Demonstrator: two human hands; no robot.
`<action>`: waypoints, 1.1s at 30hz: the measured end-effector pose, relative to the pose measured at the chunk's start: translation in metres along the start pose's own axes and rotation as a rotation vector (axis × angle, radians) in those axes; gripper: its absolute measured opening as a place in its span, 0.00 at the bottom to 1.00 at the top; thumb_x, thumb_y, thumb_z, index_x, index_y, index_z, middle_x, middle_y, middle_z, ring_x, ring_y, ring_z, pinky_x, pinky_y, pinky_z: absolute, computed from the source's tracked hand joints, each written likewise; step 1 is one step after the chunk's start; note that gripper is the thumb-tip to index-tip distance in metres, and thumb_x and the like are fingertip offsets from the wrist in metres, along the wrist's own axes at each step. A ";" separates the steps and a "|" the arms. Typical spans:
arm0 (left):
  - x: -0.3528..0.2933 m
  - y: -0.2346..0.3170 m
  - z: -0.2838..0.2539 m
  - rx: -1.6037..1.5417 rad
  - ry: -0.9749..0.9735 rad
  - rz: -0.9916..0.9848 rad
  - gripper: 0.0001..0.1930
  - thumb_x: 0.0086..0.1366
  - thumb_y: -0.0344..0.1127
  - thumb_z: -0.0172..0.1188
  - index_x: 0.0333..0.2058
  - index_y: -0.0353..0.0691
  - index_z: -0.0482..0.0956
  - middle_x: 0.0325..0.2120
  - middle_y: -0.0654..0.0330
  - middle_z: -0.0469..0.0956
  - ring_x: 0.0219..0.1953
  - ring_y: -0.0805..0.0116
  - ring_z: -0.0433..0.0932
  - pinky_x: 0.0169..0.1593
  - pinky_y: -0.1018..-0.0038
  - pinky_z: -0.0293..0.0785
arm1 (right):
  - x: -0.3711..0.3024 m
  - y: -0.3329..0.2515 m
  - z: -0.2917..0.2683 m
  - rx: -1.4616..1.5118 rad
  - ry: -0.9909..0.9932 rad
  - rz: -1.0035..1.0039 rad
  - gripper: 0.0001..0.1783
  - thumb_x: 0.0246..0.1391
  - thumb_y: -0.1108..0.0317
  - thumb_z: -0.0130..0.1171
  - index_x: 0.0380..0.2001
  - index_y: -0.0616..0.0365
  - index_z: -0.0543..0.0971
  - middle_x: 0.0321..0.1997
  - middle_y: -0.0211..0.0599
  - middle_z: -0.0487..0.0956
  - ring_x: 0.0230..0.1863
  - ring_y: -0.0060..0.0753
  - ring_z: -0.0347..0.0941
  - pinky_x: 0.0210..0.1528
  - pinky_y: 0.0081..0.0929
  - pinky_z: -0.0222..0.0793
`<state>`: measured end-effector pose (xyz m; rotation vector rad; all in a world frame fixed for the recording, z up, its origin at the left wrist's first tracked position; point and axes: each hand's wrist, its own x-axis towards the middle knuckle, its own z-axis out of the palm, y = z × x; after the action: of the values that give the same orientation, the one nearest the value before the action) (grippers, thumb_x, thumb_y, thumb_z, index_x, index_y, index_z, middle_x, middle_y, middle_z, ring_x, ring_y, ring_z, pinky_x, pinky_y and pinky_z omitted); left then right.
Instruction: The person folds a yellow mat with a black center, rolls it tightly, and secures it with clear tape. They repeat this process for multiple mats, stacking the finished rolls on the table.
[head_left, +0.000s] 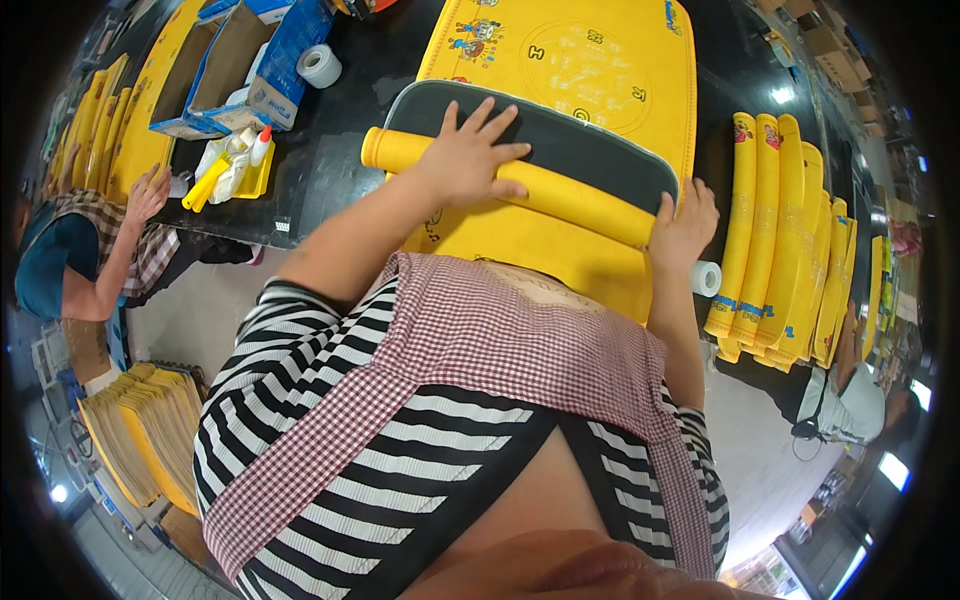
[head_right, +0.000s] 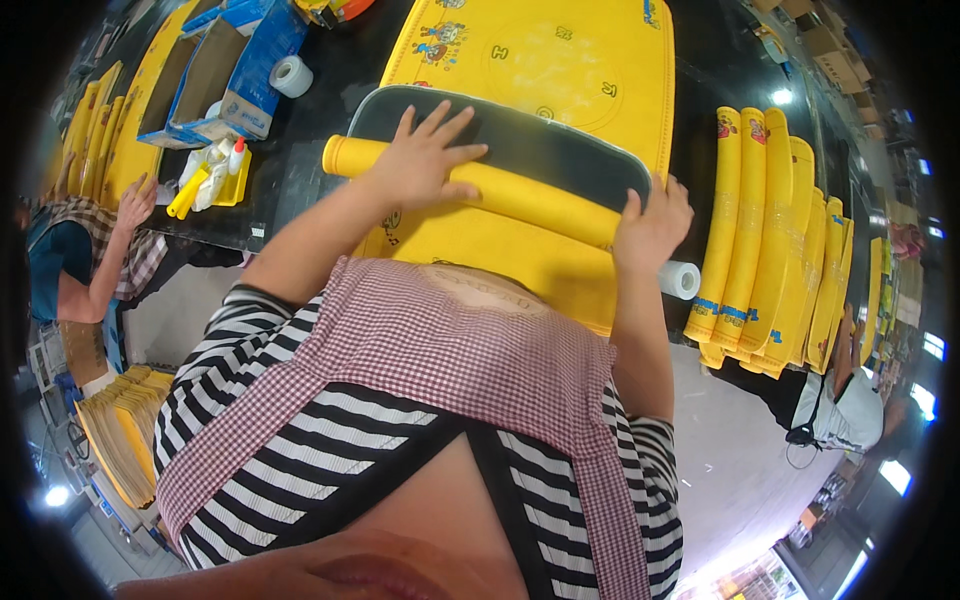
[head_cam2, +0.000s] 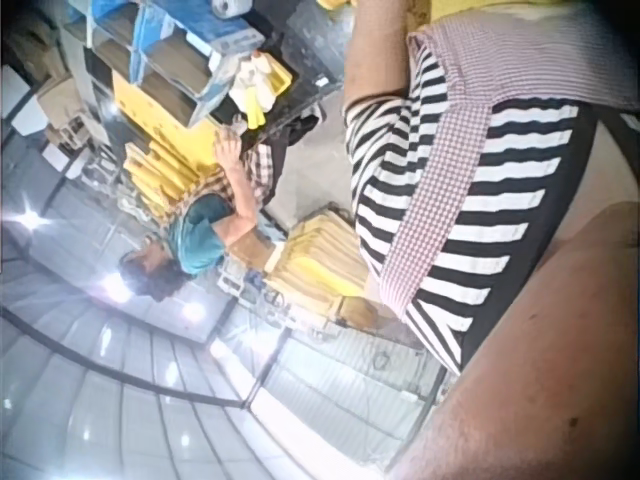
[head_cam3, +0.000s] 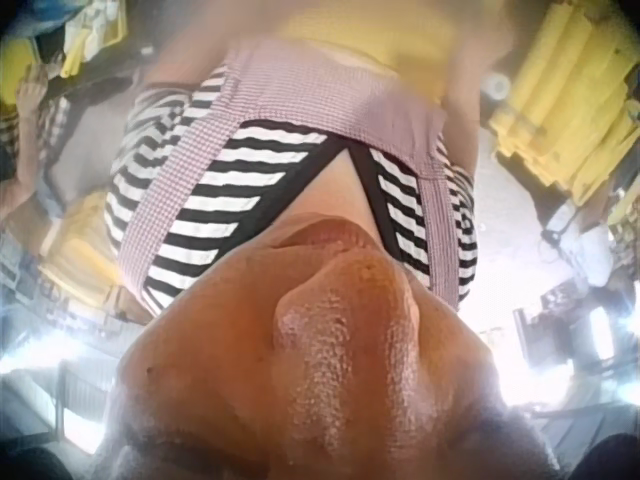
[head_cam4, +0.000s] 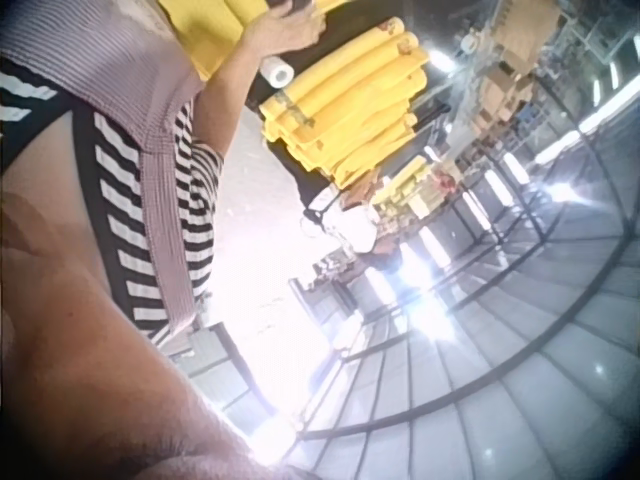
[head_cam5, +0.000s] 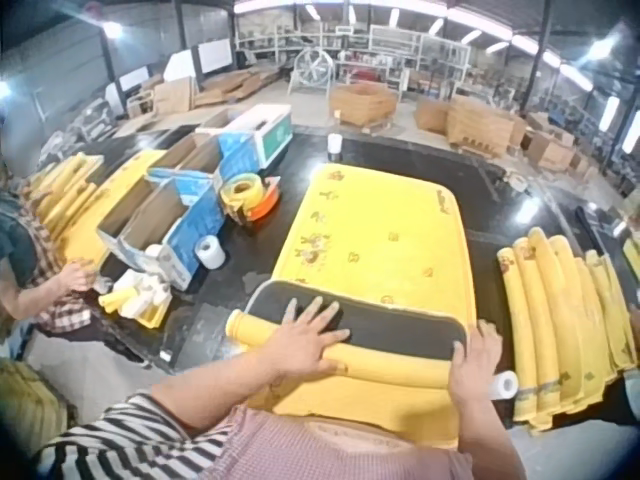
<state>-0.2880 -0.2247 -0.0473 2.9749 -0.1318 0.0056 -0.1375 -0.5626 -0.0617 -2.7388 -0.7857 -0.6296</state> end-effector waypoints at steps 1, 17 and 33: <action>0.018 -0.006 -0.004 0.009 -0.032 -0.021 0.36 0.68 0.69 0.54 0.67 0.56 0.73 0.76 0.51 0.55 0.78 0.45 0.47 0.76 0.37 0.37 | 0.000 -0.006 0.004 0.266 -0.079 -0.063 0.29 0.59 0.61 0.65 0.63 0.56 0.74 0.66 0.50 0.73 0.65 0.53 0.69 0.68 0.51 0.61; 0.031 0.010 -0.013 -0.065 0.060 0.057 0.33 0.52 0.45 0.77 0.54 0.41 0.74 0.45 0.49 0.75 0.50 0.47 0.75 0.56 0.58 0.69 | 0.033 -0.060 0.005 0.173 -0.380 -0.291 0.34 0.42 0.54 0.78 0.54 0.48 0.80 0.45 0.34 0.79 0.48 0.45 0.75 0.54 0.46 0.67; -0.003 0.082 0.007 -0.081 0.096 0.228 0.41 0.57 0.49 0.73 0.66 0.41 0.69 0.44 0.56 0.75 0.47 0.57 0.75 0.50 0.61 0.72 | -0.033 -0.040 -0.038 0.614 -0.444 -0.148 0.39 0.50 0.57 0.75 0.64 0.52 0.74 0.66 0.41 0.73 0.68 0.50 0.66 0.71 0.46 0.59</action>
<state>-0.2984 -0.3061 -0.0412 2.8553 -0.4462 0.1661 -0.1973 -0.5560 -0.0395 -2.2660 -1.0669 0.1993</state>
